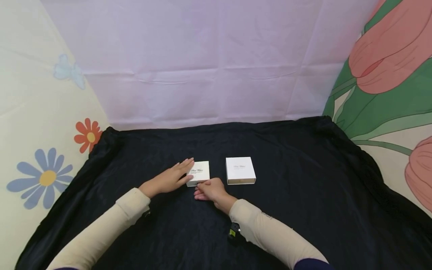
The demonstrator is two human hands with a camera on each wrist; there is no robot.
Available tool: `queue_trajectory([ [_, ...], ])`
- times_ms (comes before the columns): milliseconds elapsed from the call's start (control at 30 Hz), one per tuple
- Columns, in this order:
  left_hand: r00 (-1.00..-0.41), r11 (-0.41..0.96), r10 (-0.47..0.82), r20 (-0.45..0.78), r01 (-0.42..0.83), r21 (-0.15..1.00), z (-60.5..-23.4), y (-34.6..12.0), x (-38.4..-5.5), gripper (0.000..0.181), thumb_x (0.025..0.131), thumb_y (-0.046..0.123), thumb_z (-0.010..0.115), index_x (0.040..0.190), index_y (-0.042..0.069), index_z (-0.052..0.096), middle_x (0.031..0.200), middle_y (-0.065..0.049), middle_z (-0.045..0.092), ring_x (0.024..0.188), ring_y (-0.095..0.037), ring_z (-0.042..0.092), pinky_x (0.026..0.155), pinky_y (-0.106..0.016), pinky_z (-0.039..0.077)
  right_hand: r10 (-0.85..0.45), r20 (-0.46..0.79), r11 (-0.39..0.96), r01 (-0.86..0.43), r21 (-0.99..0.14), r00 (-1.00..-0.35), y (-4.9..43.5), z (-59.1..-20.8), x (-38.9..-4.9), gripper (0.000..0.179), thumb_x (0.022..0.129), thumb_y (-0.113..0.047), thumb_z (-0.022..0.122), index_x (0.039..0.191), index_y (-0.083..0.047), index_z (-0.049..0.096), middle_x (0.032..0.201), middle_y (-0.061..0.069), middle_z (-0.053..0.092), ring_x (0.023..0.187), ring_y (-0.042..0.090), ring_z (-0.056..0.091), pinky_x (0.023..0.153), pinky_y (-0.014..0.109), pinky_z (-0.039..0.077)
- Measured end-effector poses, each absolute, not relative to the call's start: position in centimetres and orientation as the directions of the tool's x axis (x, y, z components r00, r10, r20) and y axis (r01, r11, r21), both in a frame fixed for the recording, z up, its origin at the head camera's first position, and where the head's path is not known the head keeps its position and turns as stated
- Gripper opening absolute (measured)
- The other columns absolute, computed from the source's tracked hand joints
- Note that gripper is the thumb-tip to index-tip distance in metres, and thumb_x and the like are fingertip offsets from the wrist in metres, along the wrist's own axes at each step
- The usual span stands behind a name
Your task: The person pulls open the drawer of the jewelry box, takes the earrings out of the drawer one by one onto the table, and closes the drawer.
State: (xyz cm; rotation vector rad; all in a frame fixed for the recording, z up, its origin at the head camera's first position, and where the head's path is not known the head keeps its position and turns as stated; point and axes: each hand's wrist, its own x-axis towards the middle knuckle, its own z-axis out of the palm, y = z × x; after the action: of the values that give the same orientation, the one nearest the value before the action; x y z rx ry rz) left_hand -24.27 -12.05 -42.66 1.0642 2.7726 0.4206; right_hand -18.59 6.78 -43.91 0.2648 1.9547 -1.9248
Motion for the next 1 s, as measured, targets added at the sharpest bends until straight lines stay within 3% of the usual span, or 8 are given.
queue_trajectory([
  [600,-0.741,0.708,0.67,-0.026,0.629,0.321,-42.84,-12.06,-24.22,0.063,0.102,0.039,0.043,0.151,0.002,0.025,0.159,-0.012,0.018,0.146,-0.028,0.017,0.116,-0.049,0.018,-0.156,-0.38,0.033,0.379,-0.925,-0.912,6.96,-44.06,-18.54,0.022,0.094,-0.001,0.055,0.097,0.019,0.065,0.067,0.008,0.067,0.057,0.011,0.066,0.059,0.024,0.057],
  [1000,-0.742,0.709,0.67,-0.018,0.632,0.313,-42.83,-12.08,-24.01,0.063,0.102,0.038,0.042,0.15,0.001,0.025,0.159,-0.013,0.018,0.146,-0.029,0.017,0.116,-0.048,0.018,-0.209,-0.372,0.04,0.373,-0.927,-0.904,7.44,-43.97,-18.1,0.02,0.094,-0.002,0.055,0.091,0.013,0.067,0.069,0.01,0.069,0.06,0.011,0.068,0.062,0.024,0.057],
])
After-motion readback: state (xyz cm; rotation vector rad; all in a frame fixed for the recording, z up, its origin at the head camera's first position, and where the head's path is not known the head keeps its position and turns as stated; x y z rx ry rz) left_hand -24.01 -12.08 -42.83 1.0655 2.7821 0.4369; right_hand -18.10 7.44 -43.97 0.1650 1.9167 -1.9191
